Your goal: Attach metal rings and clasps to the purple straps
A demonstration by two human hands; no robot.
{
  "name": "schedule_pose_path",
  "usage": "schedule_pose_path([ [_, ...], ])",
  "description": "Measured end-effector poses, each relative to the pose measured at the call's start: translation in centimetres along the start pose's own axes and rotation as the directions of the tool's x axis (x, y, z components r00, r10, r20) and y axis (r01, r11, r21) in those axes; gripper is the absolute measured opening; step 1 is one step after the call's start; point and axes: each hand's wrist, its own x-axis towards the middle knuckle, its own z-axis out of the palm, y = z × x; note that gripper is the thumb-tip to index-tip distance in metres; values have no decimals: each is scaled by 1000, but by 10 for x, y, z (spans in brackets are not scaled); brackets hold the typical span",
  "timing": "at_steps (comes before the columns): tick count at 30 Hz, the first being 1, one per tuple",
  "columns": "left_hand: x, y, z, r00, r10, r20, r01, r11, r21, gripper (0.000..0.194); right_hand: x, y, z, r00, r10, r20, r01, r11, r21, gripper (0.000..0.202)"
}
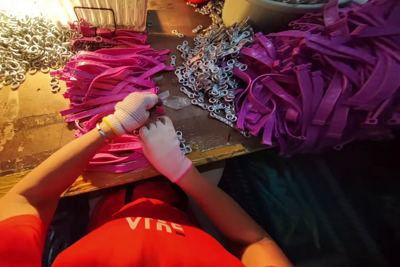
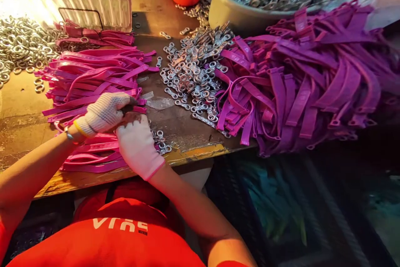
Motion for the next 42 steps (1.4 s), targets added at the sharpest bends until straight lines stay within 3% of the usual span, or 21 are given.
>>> schedule_pose_path([
  [4, 25, 19, 24, 980, 28, 199, -113, 895, 432, 26, -17, 1, 15, 996, 9, -91, -6, 1000, 31, 25],
  [8, 29, 23, 28, 971, -19, 237, -99, 874, 476, 34, -23, 7, 26, 989, 3, -148, 15, 993, 120, 27],
  [10, 19, 19, 20, 981, -22, 194, -40, 950, 310, 25, -26, 12, 26, 978, -18, -208, 61, 977, 203, 24],
  [12, 0, 15, 7, 985, -72, 158, 79, 996, -36, 17, -31, 18, 21, 945, 34, -326, 71, 950, 304, 25],
  [15, -36, 14, -10, 960, -187, 209, 268, 830, -490, 25, -35, 25, 9, 890, 177, -419, 25, 900, 435, 31],
  [18, -64, 21, -15, 921, -293, 256, 389, 673, -629, 35, -31, 26, -3, 930, 187, -318, -15, 880, 474, 29],
  [22, -84, 26, -7, 896, -356, 267, 439, 611, -659, 38, -19, 15, -14, 984, 112, -137, -58, 936, 348, 25],
  [24, -89, 25, -4, 900, -360, 248, 431, 643, -633, 37, -17, 10, -17, 991, 66, -118, -42, 979, 200, 24],
  [26, -92, 22, -2, 924, -328, 197, 380, 732, -565, 32, -17, 7, -19, 991, 3, -133, 1, 999, 32, 25],
  [30, -92, 15, 1, 985, -141, 94, 164, 936, -311, 15, -19, 7, -19, 982, -113, -149, 86, 980, -180, 30],
  [32, -90, 10, 5, 990, -88, 112, 114, 961, -252, 8, -19, 9, -17, 984, -126, -126, 101, 977, -187, 29],
  [34, -89, 6, 11, 988, -86, 129, 121, 945, -305, 7, -19, 12, -17, 992, -84, -90, 72, 988, -133, 26],
  [37, -93, 2, 16, 969, -181, 167, 244, 808, -537, 23, -18, 15, -26, 1000, 6, -18, -6, 1000, 6, 24],
  [39, -97, 3, 18, 950, -254, 179, 308, 700, -644, 32, -15, 15, -34, 997, 35, 73, -41, 995, 86, 34],
  [42, -102, 6, 20, 953, -280, 114, 288, 723, -628, 33, -10, 14, -42, 956, 114, 270, -144, 985, 96, 40],
])
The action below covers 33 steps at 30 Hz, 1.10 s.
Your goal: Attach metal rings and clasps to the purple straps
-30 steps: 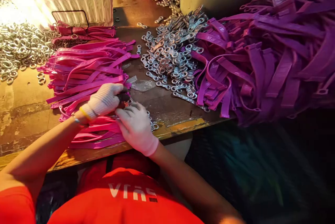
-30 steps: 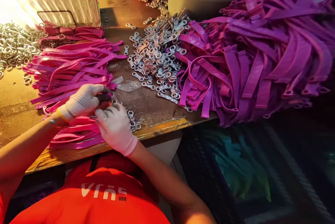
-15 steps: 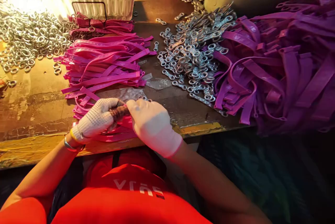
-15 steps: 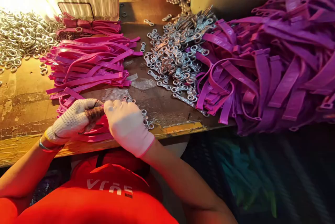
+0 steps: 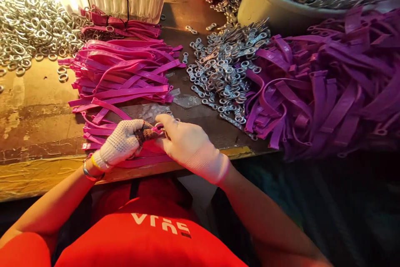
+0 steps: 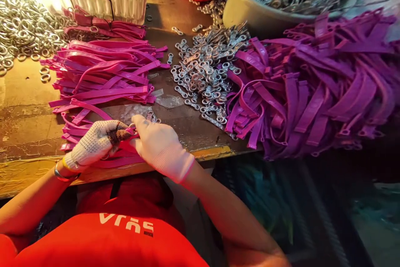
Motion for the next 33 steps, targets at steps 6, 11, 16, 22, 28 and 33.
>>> schedule_pose_path([
  [6, 1, -6, 7, 994, 91, -62, -75, 973, 219, 24, 5, -1, 15, 998, -38, 51, 43, 992, -117, 20],
  [11, 7, -8, 4, 993, 117, 14, -116, 964, 239, 24, 3, 2, 27, 979, -203, 36, 205, 952, -226, 21],
  [16, 13, -1, -3, 984, 159, 85, -177, 945, 275, 23, -3, 9, 20, 976, -204, 76, 217, 936, -278, 23],
  [22, 25, -7, -9, 956, 279, 92, -283, 789, 545, 29, -5, 32, 8, 991, 0, 130, 28, 977, -209, 34],
  [28, 23, -1, -1, 983, 71, 172, -185, 467, 865, 39, 53, 100, 9, 968, 232, -92, -236, 971, -38, 30],
  [33, 13, 8, -2, 977, -56, 204, -166, 393, 904, 35, 91, 125, 30, 845, 468, -259, -500, 863, -74, 31],
])
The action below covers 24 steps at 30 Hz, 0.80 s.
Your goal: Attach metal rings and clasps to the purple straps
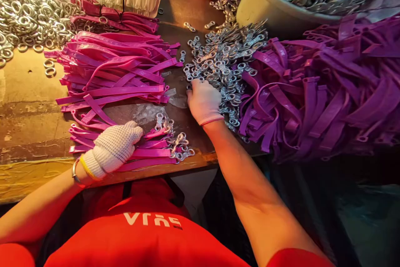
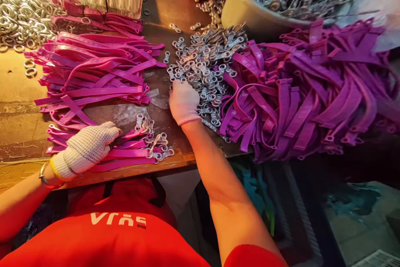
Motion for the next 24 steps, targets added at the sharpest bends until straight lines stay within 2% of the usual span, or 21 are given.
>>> schedule_pose_path([
  [2, -5, -3, 3, 1000, -17, -12, 17, 1000, -27, 35, 3, 3, 6, 1000, 16, 3, -16, 995, 101, 31],
  [3, -7, -5, 5, 998, -19, -52, 15, 997, -73, 35, 3, 5, 8, 1000, 19, 11, -21, 986, 164, 31],
  [5, -9, -9, 10, 979, -44, -199, -16, 958, -288, 29, 4, 11, 11, 1000, 16, 24, -22, 962, 272, 31],
  [6, -9, -10, 11, 961, -101, -257, -30, 888, -460, 25, 4, 14, 12, 1000, 11, 25, -18, 950, 311, 31],
  [7, -9, -11, 12, 944, -188, -272, -38, 756, -653, 23, 5, 17, 14, 1000, 3, 24, -11, 940, 340, 29],
  [8, -9, -11, 10, 931, -286, -228, -35, 551, -834, 26, 5, 18, 15, 1000, -13, 21, 5, 933, 360, 26],
  [9, -9, -10, 8, 922, -366, -127, -19, 283, -959, 29, 5, 18, 17, 999, -39, 16, 30, 928, 371, 23],
  [10, -8, -8, 5, 915, -404, 3, 0, -8, -1000, 31, 4, 18, 18, 998, -68, 7, 60, 925, 375, 19],
  [11, -8, -6, 1, 908, -401, 121, 8, -273, -962, 33, 2, 16, 19, 996, -94, -10, 91, 923, 373, 15],
  [12, -9, -4, -2, 905, -371, 207, 2, -483, -876, 35, -2, 14, 19, 992, -115, -42, 123, 922, 368, 12],
  [13, -10, -2, -5, 907, -330, 261, -6, -630, -776, 38, -7, 11, 18, 987, -132, -88, 156, 916, 369, 11],
  [14, -12, 0, -7, 913, -287, 290, -8, -724, -690, 41, -14, 8, 16, 979, -147, -145, 192, 905, 380, 10],
  [16, -16, 4, -9, 930, -219, 294, -5, -809, -587, 44, -33, -1, 10, 949, -184, -254, 282, 856, 433, 14],
  [19, -24, 6, -6, 945, -209, 253, -28, -819, -573, 36, -70, -17, -5, 874, -293, -389, 466, 732, 497, 19],
  [22, -28, 5, 1, 953, -239, 187, -51, -734, -677, 28, -103, -36, -20, 792, -400, -461, 604, 617, 505, 23],
  [24, -30, 4, 6, 966, -235, 107, -66, -624, -779, 35, -119, -47, -26, 773, -437, -460, 633, 573, 520, 26],
])
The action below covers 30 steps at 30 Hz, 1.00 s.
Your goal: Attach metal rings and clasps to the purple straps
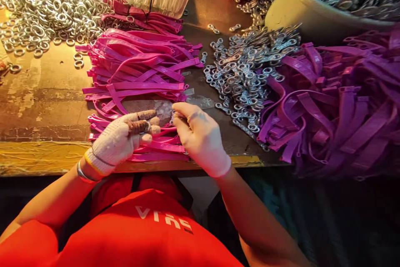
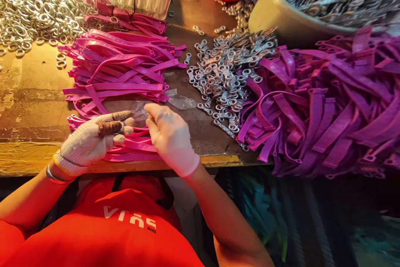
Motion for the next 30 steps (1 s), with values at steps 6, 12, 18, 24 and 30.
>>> schedule_pose_path([
  [6, -9, -7, -6, 978, 205, 27, -199, 898, 392, 33, -5, -21, 5, 993, -22, 112, 11, 994, 105, 31],
  [12, -13, -7, -7, 971, 142, 194, -225, 818, 529, 37, 1, -27, 5, 952, -246, 184, 201, 951, 234, 36],
  [18, -11, -24, -7, 981, 149, 127, -190, 880, 436, 44, -1, -31, 12, 962, -214, 167, 209, 977, 46, 25],
  [24, -9, -29, -12, 983, 90, 163, -125, 967, 222, 42, -3, -36, 8, 960, -205, 192, 246, 943, -223, 23],
  [30, -20, -17, -3, 984, 108, 140, -163, 864, 477, 36, 1, -43, 7, 960, -133, 247, 200, 942, -268, 21],
])
